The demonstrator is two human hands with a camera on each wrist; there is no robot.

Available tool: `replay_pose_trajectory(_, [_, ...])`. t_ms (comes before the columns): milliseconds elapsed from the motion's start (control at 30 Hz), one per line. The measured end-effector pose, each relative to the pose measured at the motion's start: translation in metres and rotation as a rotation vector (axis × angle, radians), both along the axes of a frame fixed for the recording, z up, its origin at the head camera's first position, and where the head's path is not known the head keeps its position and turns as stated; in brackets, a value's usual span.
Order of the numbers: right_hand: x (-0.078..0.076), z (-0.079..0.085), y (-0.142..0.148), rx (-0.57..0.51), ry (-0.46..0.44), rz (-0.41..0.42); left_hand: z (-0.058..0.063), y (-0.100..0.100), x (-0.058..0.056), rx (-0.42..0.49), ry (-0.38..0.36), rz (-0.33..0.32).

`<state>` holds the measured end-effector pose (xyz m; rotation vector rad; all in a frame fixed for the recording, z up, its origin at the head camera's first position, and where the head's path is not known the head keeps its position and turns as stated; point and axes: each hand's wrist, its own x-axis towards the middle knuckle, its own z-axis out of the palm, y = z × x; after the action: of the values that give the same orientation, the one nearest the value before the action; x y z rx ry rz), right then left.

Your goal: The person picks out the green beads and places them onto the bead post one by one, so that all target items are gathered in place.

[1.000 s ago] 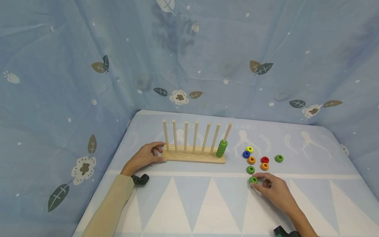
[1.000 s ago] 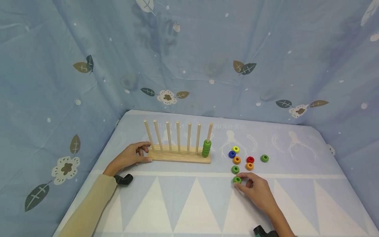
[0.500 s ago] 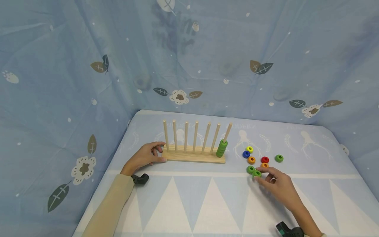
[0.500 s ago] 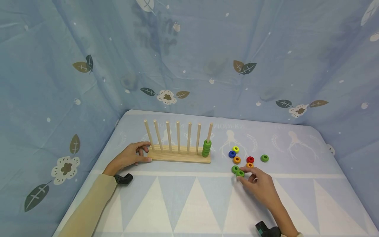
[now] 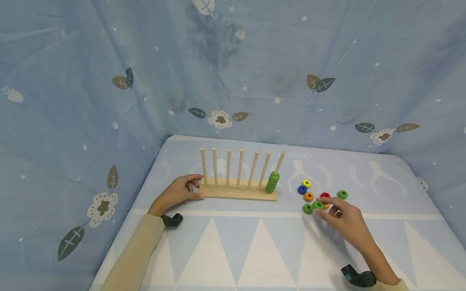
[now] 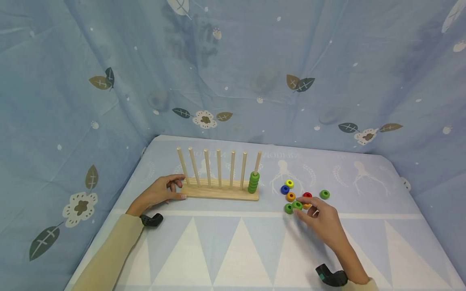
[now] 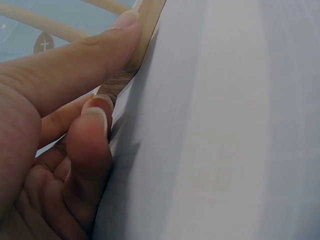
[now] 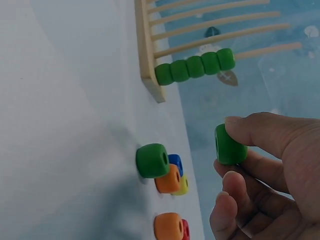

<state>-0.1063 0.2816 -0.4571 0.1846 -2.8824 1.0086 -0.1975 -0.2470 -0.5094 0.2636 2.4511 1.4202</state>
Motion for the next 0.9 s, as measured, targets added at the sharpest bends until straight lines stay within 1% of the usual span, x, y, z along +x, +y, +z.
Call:
replay_pose_trajectory(200, [-0.005,0.007,-0.001,0.003,0.052,0.013,0.000,0.000,0.000,0.003,0.003,-0.001])
replay_pose_trajectory(467, [-0.015,0.018,-0.005,-0.003,0.151,0.066,0.000,0.000,0.000,0.006,0.004,-0.001])
replay_pose_trajectory(700, [-0.022,0.027,-0.010,-0.029,0.164,0.096,-0.001,0.000,0.000,0.007,0.004,0.002])
replay_pose_trajectory(900, [-0.028,0.033,-0.015,-0.021,0.177,0.106,-0.001,0.000,0.000,0.003,0.006,0.007])
